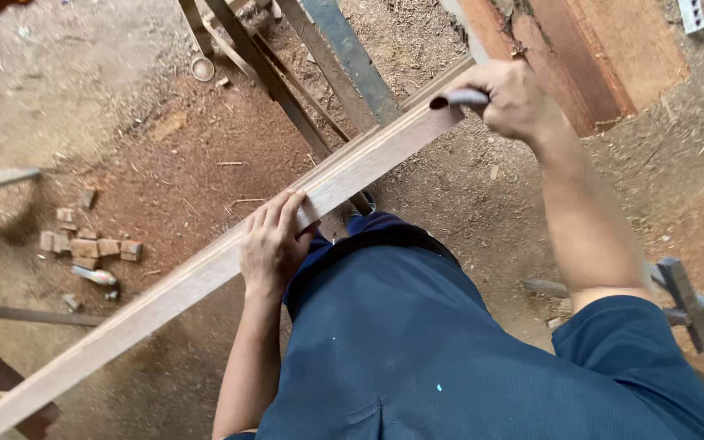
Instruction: The person sands a long wooden plank using a sanding block. They hold the plank with one hand and rub the sanding block along the surface with the other, moving back and forth to smooth the wood. The person adjusts their grip and repositions the plank on a wooden workbench as they work along its length.
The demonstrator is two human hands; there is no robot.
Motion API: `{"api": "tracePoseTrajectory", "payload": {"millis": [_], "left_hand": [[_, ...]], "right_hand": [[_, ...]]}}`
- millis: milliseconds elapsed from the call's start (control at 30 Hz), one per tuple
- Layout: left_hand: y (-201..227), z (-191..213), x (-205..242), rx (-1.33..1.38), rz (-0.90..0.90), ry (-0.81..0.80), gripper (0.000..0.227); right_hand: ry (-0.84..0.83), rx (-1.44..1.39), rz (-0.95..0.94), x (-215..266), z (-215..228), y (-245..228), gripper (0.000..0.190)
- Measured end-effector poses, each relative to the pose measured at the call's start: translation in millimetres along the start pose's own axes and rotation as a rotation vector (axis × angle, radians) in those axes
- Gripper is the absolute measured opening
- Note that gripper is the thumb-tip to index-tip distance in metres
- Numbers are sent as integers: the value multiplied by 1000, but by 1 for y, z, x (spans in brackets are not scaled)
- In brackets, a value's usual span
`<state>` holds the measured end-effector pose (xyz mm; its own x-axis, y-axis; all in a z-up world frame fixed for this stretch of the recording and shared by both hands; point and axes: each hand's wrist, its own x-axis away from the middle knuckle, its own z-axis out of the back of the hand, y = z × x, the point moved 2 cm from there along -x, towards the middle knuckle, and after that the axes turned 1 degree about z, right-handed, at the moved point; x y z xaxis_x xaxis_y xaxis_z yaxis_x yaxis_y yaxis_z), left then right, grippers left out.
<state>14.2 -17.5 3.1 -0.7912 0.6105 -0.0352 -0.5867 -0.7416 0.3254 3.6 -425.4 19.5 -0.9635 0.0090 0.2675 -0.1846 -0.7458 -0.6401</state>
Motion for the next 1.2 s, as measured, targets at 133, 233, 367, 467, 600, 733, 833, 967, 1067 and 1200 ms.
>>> {"api": "tracePoseTrajectory", "payload": {"millis": [133,233,367,467,600,733,833,967,1067,1200], "left_hand": [[2,-5,-4,-58,43,26,65],[4,-5,-7,-51,98,15,67],[6,-3,-7,-71,125,10,65],[7,-6,-5,-88,117,40,61],[7,-6,-7,-84,121,38,63],[9,-4,-6,-93,135,15,67],[9,-4,-7,-81,122,28,62],[6,-8,-7,-86,117,-5,68],[5,-9,-6,-96,125,-4,67],[3,-9,-6,-78,133,-17,66]], "right_hand": [[42,256,290,-24,13,-17,18],[-39,547,446,-50,7,-32,24],[-468,686,43,-76,2,-28,20],[-444,569,47,-82,11,-28,23],[-473,545,-41,-79,31,-35,16],[-483,523,-19,-77,24,-34,19],[-468,556,-39,-82,16,-26,15],[-421,658,39,-84,16,-26,16],[-492,600,-123,-87,18,-29,14],[-507,636,-33,-85,21,-35,22]]}}
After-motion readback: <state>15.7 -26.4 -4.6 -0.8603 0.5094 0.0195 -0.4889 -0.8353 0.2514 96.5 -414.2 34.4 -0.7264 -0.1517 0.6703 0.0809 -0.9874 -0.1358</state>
